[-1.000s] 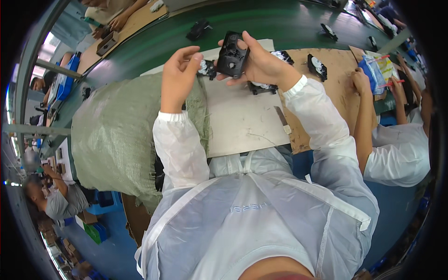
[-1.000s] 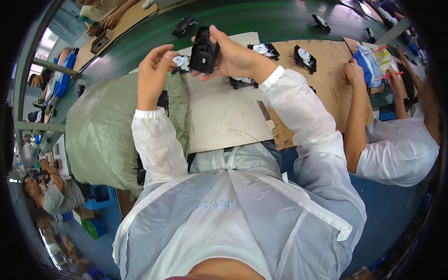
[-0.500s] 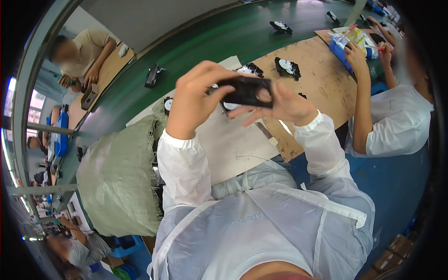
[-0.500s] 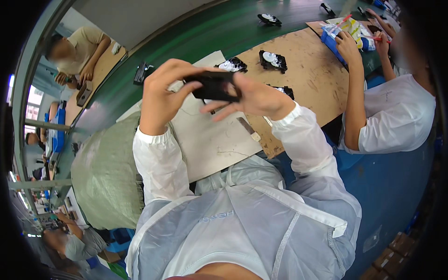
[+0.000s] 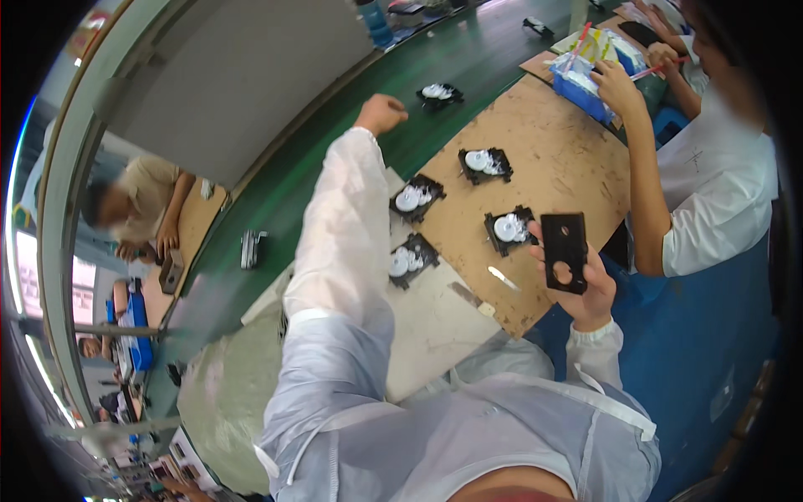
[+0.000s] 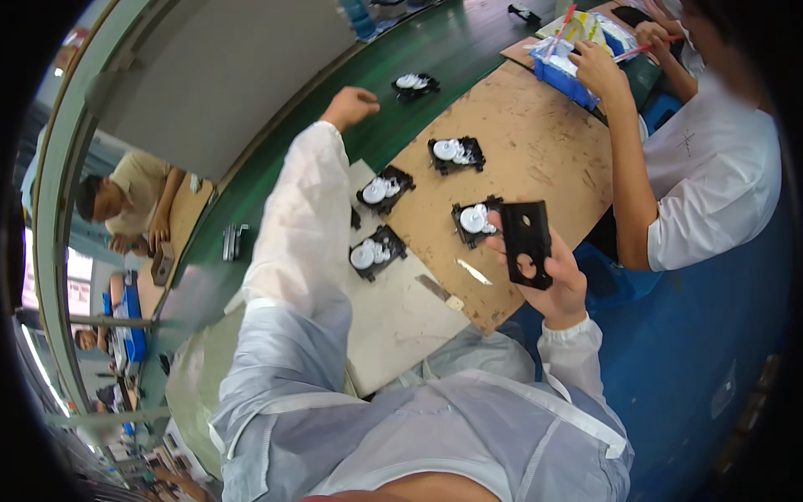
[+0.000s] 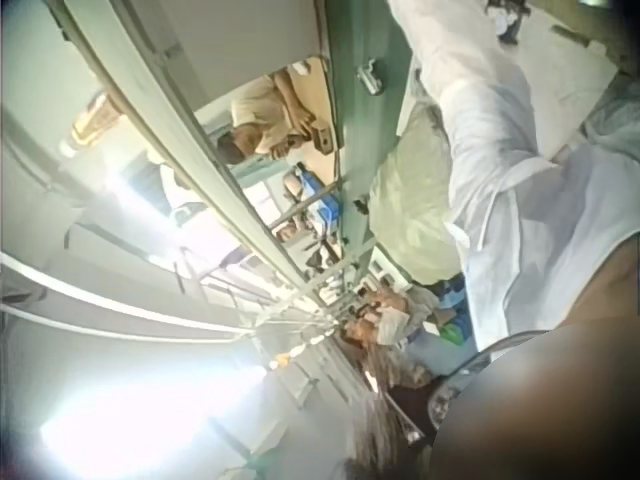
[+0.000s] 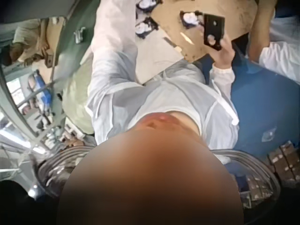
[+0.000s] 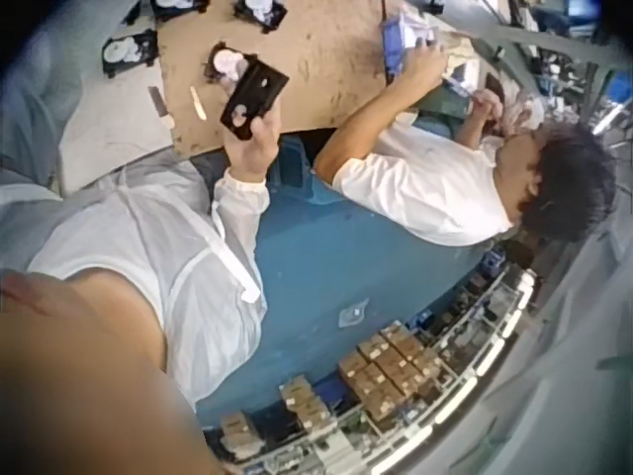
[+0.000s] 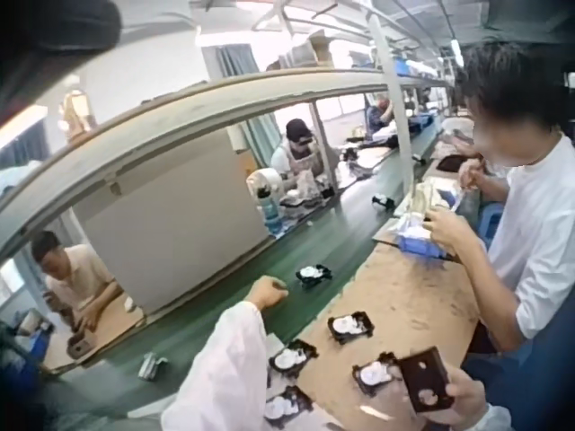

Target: Assembling electronic and mechanical components into plastic housings at a factory workbench.

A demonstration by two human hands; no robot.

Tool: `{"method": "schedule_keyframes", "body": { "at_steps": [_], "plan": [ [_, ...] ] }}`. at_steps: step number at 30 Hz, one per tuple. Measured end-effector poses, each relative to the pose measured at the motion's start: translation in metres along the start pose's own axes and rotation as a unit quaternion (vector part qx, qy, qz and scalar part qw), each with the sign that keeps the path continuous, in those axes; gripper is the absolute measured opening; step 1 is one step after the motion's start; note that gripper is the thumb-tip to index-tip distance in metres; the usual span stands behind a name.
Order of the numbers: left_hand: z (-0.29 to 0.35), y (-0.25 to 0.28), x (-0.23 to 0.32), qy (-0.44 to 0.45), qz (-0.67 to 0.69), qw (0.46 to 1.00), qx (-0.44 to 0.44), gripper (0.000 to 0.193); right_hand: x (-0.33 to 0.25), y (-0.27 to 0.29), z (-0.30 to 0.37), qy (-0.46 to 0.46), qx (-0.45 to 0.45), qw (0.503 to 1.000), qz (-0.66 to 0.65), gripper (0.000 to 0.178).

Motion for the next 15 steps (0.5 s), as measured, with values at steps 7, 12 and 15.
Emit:
{"method": "schedule_keyframes", "body": {
  "at_steps": [7, 12, 15],
  "plan": [
    [-0.031, -0.059, -0.035, 0.105, 0.056, 0.993, 0.022, 0.027, -0.027, 0.017, 0.009, 0.055, 0.047, 0.997, 0.02, 0.083],
    [0.003, -0.03, 0.005, 0.051, -0.047, 0.993, 0.092, 0.017, -0.025, 0.001, -0.008, 0.047, 0.008, 0.997, 0.06, 0.081],
    [0.033, 0.02, 0.041, -0.097, -0.094, 0.978, 0.16, 0.016, -0.018, -0.016, -0.014, 0.076, -0.001, 0.993, 0.086, 0.078]
  ]
}}
Point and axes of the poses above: each hand's wrist, its own z-axis away from the middle knuckle, its own y-axis out of the back of the hand, x = y × z, the point moved 7 cm from there along -z, towards the middle knuckle, and after that the axes turned 3 degrees about y, right-handed, at the moved point
